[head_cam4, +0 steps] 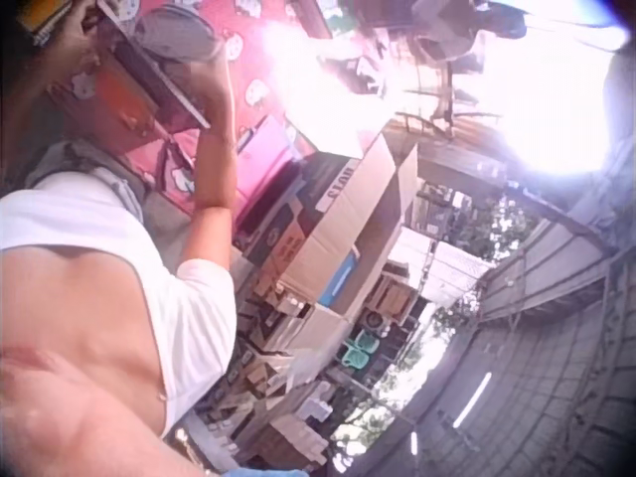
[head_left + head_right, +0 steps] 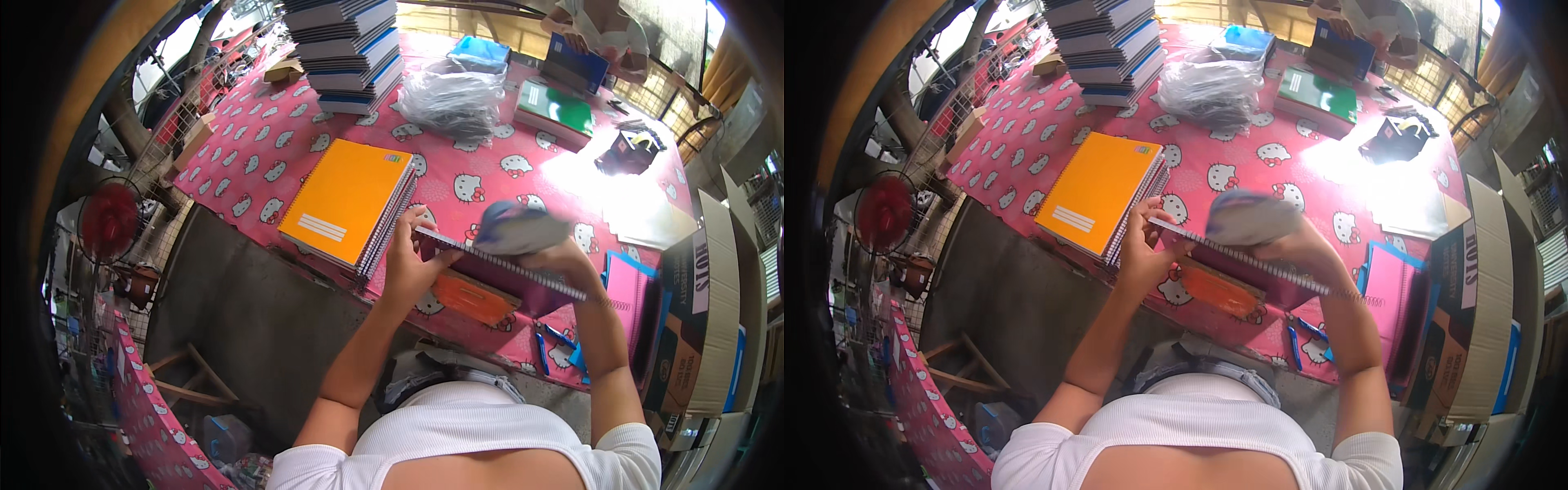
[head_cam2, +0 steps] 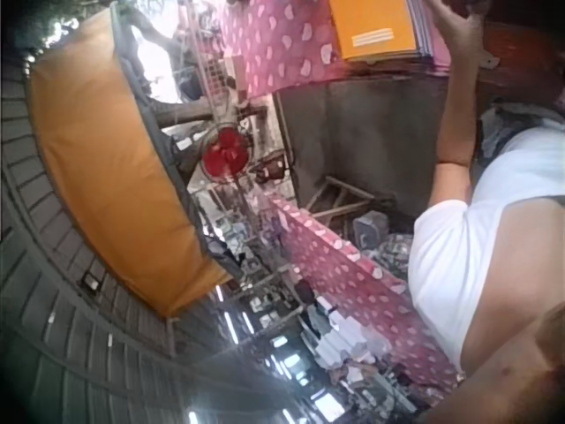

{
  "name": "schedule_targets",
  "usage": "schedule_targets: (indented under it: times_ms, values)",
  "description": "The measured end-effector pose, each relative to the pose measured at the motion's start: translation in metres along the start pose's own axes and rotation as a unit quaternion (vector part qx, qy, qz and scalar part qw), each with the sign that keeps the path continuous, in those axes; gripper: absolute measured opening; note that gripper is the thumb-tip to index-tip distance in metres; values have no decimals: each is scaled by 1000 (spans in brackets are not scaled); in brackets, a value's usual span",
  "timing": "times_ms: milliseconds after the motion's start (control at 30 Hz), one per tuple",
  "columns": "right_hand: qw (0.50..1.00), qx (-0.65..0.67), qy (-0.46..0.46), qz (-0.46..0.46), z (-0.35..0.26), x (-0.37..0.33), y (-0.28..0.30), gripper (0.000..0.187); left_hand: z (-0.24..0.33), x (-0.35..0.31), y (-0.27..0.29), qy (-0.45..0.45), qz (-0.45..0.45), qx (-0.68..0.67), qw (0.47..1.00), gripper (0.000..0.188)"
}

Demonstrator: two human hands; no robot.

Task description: The person organizes spiral notebooks by color, aligns them into stacks, and places the stacks into a cardboard box.

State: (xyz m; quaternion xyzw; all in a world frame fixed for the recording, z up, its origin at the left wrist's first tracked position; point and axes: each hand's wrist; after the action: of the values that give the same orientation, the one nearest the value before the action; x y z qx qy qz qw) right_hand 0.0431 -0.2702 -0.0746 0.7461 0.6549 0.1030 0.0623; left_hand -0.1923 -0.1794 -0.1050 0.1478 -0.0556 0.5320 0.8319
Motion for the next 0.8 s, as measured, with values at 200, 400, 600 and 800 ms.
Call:
schedule_targets:
  times_ms: [200,400,600,800]
  values:
    - [988,53,143,-5,15,18,-5,53,-7,-4,1,14,-4,-204,979,59]
    - [991,-124,24,-37,11,32,-15,57,-23,-2,14,32,55,-201,977,29]
    - [831,-510,-96,200,75,17,16,18,-21,3,23,51,12,-256,965,29]
    - [733,-606,-85,297,126,-115,63,63,-17,22,16,77,-51,-313,945,27]
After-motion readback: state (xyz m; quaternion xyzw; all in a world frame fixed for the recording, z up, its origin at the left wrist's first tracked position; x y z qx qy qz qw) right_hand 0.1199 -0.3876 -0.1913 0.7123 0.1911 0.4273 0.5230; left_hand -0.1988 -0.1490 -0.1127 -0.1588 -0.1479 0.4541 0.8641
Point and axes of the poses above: each hand's wrist, its own x-axis towards the middle knuckle, its own y-axis out of the back of the hand, z = x × y, and after that the axes turned 4 degrees about z, right-handed
